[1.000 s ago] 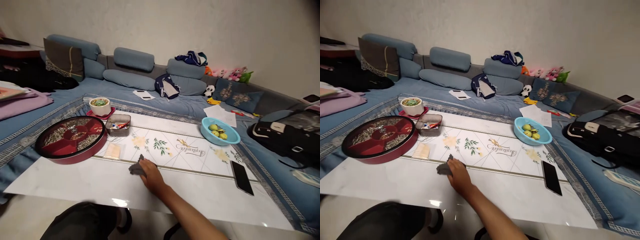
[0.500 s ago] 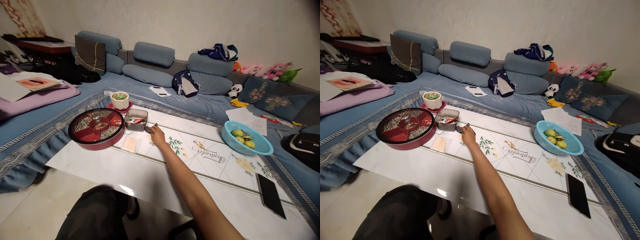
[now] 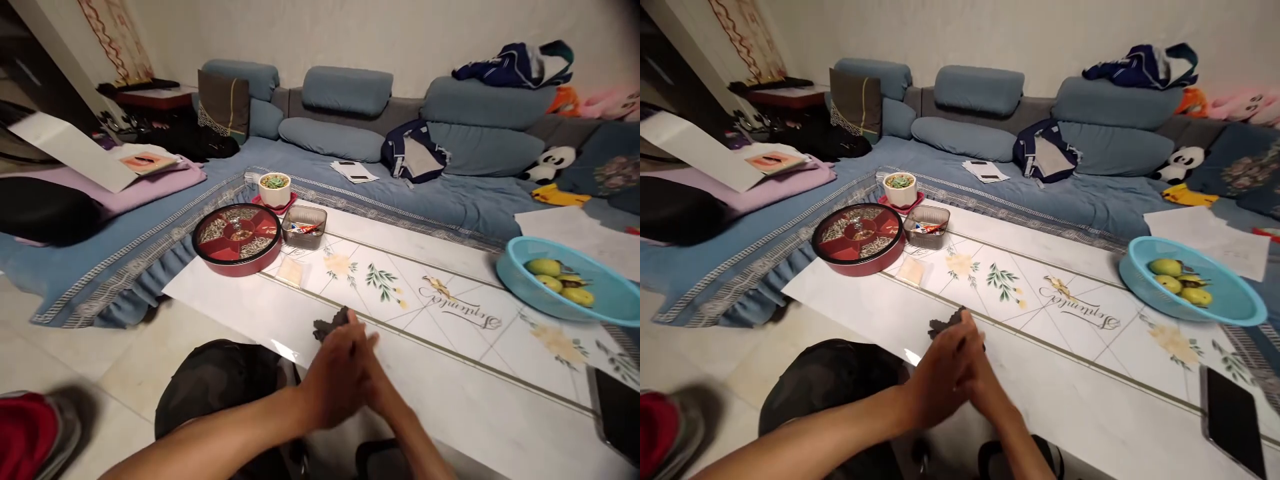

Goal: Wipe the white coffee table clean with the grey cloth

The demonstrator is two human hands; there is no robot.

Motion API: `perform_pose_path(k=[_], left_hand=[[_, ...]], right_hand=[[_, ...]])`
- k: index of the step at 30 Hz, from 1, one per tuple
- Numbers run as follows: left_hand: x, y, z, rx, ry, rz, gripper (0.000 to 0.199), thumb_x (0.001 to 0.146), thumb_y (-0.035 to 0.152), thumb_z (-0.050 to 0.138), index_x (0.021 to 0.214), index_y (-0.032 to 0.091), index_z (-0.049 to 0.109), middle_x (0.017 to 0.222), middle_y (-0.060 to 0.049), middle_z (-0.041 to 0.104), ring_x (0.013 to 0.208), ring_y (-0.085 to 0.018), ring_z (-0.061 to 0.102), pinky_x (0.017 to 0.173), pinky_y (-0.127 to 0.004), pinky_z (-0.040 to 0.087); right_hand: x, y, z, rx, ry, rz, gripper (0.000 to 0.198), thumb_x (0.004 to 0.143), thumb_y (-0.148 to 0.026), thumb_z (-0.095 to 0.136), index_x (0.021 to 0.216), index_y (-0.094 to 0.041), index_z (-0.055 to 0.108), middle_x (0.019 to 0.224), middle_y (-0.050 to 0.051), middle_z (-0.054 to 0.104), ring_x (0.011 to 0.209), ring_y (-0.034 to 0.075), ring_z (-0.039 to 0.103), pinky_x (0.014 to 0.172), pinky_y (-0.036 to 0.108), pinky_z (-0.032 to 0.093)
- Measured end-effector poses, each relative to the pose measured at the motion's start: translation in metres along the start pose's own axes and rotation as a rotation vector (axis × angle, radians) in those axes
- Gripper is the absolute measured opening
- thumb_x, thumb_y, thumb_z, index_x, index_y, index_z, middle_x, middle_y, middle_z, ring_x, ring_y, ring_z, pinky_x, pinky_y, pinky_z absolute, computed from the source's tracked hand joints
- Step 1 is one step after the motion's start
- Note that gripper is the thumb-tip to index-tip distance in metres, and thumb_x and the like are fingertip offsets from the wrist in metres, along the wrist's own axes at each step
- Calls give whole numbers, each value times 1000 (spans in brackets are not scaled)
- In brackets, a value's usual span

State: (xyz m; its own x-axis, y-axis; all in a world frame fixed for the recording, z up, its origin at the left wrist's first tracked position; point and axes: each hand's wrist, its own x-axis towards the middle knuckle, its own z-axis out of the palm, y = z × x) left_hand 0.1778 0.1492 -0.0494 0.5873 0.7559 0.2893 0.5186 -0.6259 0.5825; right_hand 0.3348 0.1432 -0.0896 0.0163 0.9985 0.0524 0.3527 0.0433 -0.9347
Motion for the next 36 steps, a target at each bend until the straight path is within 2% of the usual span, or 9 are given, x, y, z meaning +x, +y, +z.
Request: perform_pose_path(k=[3, 6, 11, 16, 21, 24, 28, 32, 36], left_hand=[[11, -7, 17, 75, -52, -143, 71, 112, 50, 51, 173, 19, 34, 177, -22, 33, 163, -44, 32, 130, -66, 36], [24, -7, 52, 227, 8, -158, 78, 105, 66, 60, 166, 20, 49, 177, -21, 35, 160, -58, 29, 125, -83, 29], [18, -14, 62, 327, 68, -99, 53, 109, 41, 57, 153, 12, 62, 160, -19, 60, 152, -47, 48, 125, -69, 41], [-43, -65, -15, 403, 84, -130, 42, 103, 28, 63, 143, 21, 70, 151, -9, 68, 146, -34, 55, 127, -54, 44], [-71, -153, -132, 608, 207, -559, 38, 103, 16, 51, 135, 9, 70, 146, -17, 69, 137, -35, 59, 124, -51, 43], [-60, -187, -173, 705, 311, -823, 40, 105, 17, 42, 130, 4, 71, 140, -27, 67, 131, -42, 61, 117, -60, 46], [-44, -163, -141, 744, 301, -869, 41, 106, 18, 41, 130, 1, 70, 136, -30, 68, 130, -47, 60, 113, -63, 47], [-42, -111, -69, 668, 138, -565, 41, 102, 18, 54, 141, 13, 67, 150, -15, 67, 140, -38, 56, 124, -49, 42], [-10, -119, -64, 638, 187, -598, 39, 103, 16, 50, 136, 13, 69, 147, -18, 67, 134, -40, 60, 118, -52, 45]], right_hand=[[-8, -1, -40, 138, 183, 125, 66, 103, -59, 62, 161, -29, 55, 164, 11, 59, 144, 28, 64, 121, 46, 53], [-33, 16, -80, 139, 374, 285, 63, 94, -74, 68, 122, -18, 77, 119, 16, 83, 97, 28, 81, 90, 39, 66], [-67, 36, -109, -52, 305, 394, 66, 90, -82, 67, 95, -18, 77, 50, -2, 57, 44, 17, 53, 44, 27, 45], [-72, 29, -106, -83, 344, 413, 64, 88, -83, 66, 82, -20, 75, 45, -2, 53, 38, 18, 50, 37, 29, 41], [-76, 27, -104, -195, 370, 376, 56, 91, -76, 61, 71, -25, 69, 51, 1, 60, 44, 20, 57, 44, 31, 48], [-77, 32, -103, -242, 344, 320, 53, 91, -74, 56, 72, -26, 67, 54, 1, 62, 47, 19, 59, 51, 31, 51], [-76, 42, -103, -217, 340, 310, 54, 88, -77, 57, 87, -25, 74, 56, -1, 62, 47, 20, 58, 50, 31, 49], [-73, 48, -101, -248, 376, 273, 55, 85, -76, 60, 96, -25, 77, 59, -1, 64, 49, 19, 56, 51, 30, 49], [-73, 44, -99, -270, 357, 213, 54, 88, -76, 59, 95, -26, 77, 56, -3, 60, 48, 18, 53, 51, 29, 49]])
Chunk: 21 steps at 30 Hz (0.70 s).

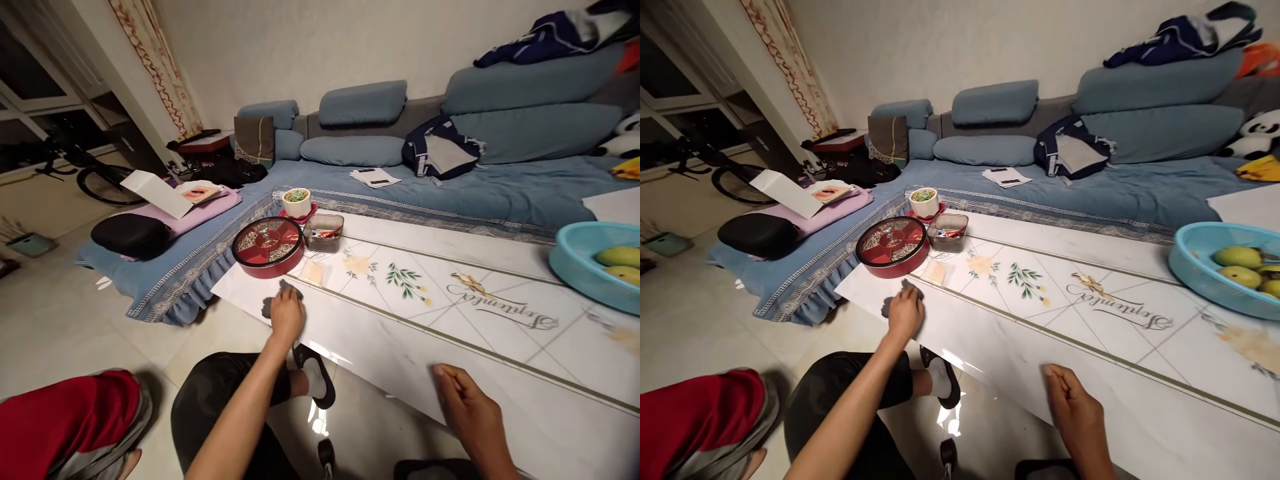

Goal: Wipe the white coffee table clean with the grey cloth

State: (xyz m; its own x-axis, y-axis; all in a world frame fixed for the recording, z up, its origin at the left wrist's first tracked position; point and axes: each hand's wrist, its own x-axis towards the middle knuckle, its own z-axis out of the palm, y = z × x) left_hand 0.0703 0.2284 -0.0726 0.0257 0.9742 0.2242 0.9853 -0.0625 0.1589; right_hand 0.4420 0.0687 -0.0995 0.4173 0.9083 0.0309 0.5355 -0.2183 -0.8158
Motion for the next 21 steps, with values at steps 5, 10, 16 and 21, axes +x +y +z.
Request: perform_pose_path(k=[5, 10, 16, 21], left_hand=[[80, -6, 1, -29, -16, -67, 42, 97, 15, 54, 135, 10, 71, 134, -23, 71, 127, -41, 64, 110, -53, 49], [88, 22, 13, -139, -75, 162, 48, 92, 12, 57, 137, 15, 72, 145, -14, 71, 137, -33, 62, 121, -46, 46], [88, 36, 25, -227, -90, 336, 51, 100, 19, 56, 151, 17, 64, 157, -8, 64, 149, -24, 54, 130, -36, 39], [138, 54, 34, -172, -41, 195, 47, 101, 18, 52, 145, 5, 64, 156, -22, 61, 149, -34, 53, 130, -46, 38]], right_hand=[[-2, -5, 0, -4, -38, -44, 53, 93, -75, 56, 94, -26, 76, 56, -3, 59, 50, 18, 54, 51, 28, 49], [-1, -1, 2, -39, -61, -46, 51, 95, -73, 55, 97, -28, 78, 69, 0, 72, 54, 19, 62, 55, 27, 52], [-1, 3, 3, -65, -88, -45, 48, 97, -73, 54, 94, -31, 78, 61, -3, 68, 51, 20, 62, 55, 28, 55], [-2, 1, 3, -94, -83, -55, 48, 99, -72, 51, 96, -32, 77, 70, -2, 75, 56, 21, 66, 58, 30, 56]])
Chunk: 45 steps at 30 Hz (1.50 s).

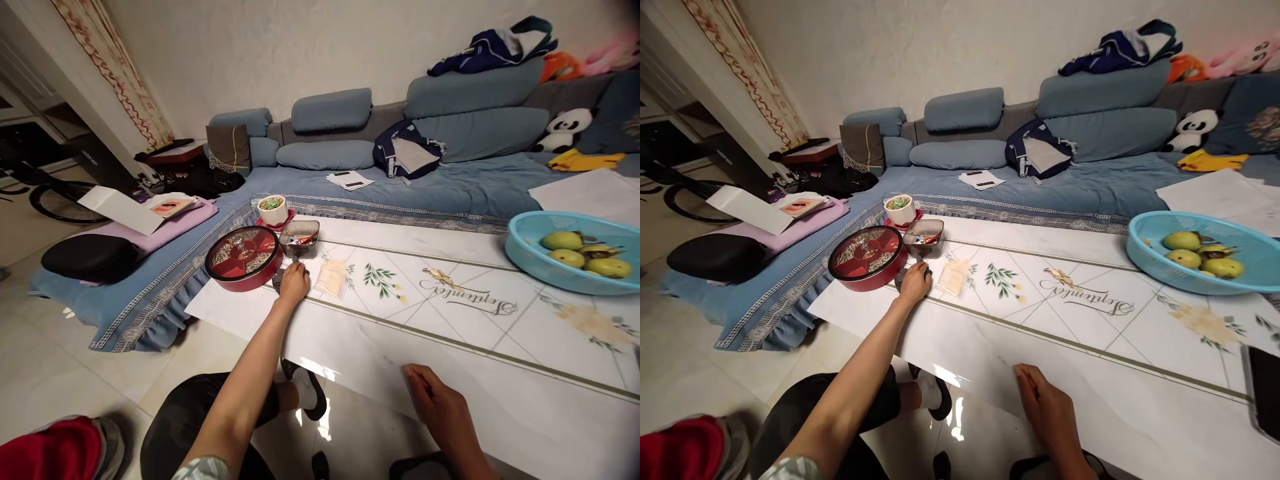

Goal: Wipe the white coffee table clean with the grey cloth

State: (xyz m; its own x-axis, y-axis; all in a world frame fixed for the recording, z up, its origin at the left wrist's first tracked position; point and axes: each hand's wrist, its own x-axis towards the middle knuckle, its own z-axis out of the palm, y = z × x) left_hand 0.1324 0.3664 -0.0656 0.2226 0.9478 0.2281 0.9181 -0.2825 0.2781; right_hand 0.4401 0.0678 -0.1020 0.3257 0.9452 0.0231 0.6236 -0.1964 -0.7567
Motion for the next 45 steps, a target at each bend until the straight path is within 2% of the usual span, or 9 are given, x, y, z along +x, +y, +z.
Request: perform_pose_path(k=[4, 10, 14, 19, 23, 28, 32, 39, 45], left_hand=[[-11, 7, -4, 34, 11, -12, 44, 101, 17, 50, 141, 8, 67, 152, -21, 65, 148, -34, 54, 129, -47, 39], [-140, -27, -22, 120, 188, -67, 43, 105, 25, 45, 141, 18, 67, 148, -17, 67, 143, -35, 59, 129, -52, 44], [-180, 18, -4, -51, 201, 57, 44, 101, 21, 50, 141, 26, 68, 143, -11, 71, 137, -36, 65, 121, -59, 54], [-124, 144, 47, -271, 13, 453, 49, 97, 16, 56, 144, 15, 69, 150, -13, 69, 144, -34, 59, 129, -54, 47], [-47, 194, 69, -145, 11, 353, 42, 97, 19, 62, 138, 13, 73, 147, -13, 71, 140, -32, 62, 129, -45, 44], [-9, 165, 60, -65, 100, 147, 38, 96, 14, 60, 131, 12, 74, 142, -18, 72, 137, -35, 63, 123, -47, 48], [-48, 134, 46, -14, 167, 71, 40, 101, 14, 50, 135, 7, 70, 143, -25, 68, 139, -40, 60, 123, -56, 46], [-166, 181, 56, -115, 87, 527, 50, 99, 13, 55, 148, 21, 61, 150, -11, 67, 142, -33, 60, 125, -53, 49], [-46, 173, 46, -125, 54, 318, 35, 98, 12, 51, 128, 11, 69, 137, -23, 70, 129, -41, 65, 117, -62, 50]], right_hand=[[-1, 2, -3, 10, -36, 4, 47, 101, -70, 49, 98, -33, 78, 76, -1, 79, 60, 21, 70, 58, 30, 57], [-1, 8, 2, 54, 0, -91, 40, 105, -62, 49, 97, -33, 76, 79, -2, 79, 62, 20, 72, 64, 30, 58], [-1, 6, 6, 13, 42, -178, 42, 108, -59, 48, 89, -31, 73, 63, -4, 69, 52, 17, 63, 59, 28, 53], [0, 4, 6, -34, 76, -243, 45, 111, -57, 45, 89, -28, 72, 62, -4, 66, 50, 15, 60, 58, 26, 49], [-1, -2, 1, -33, 82, -268, 48, 113, -55, 42, 89, -26, 73, 63, -3, 66, 51, 15, 61, 54, 24, 47], [-2, -5, -1, -11, 101, -277, 45, 114, -50, 43, 88, -25, 70, 63, -4, 62, 53, 14, 57, 57, 24, 45], [-3, -2, 1, 28, 98, -276, 43, 114, -47, 44, 87, -25, 69, 60, -6, 55, 51, 13, 50, 56, 24, 40], [-3, -9, -3, 217, 49, -156, 46, 110, -53, 46, 76, -24, 57, 60, -6, 46, 55, 13, 44, 57, 26, 34], [-34, 2, -52, 199, -7, 1, 58, 110, -63, 38, 66, -26, 31, 58, -6, 33, 58, 13, 35, 58, 29, 29]])
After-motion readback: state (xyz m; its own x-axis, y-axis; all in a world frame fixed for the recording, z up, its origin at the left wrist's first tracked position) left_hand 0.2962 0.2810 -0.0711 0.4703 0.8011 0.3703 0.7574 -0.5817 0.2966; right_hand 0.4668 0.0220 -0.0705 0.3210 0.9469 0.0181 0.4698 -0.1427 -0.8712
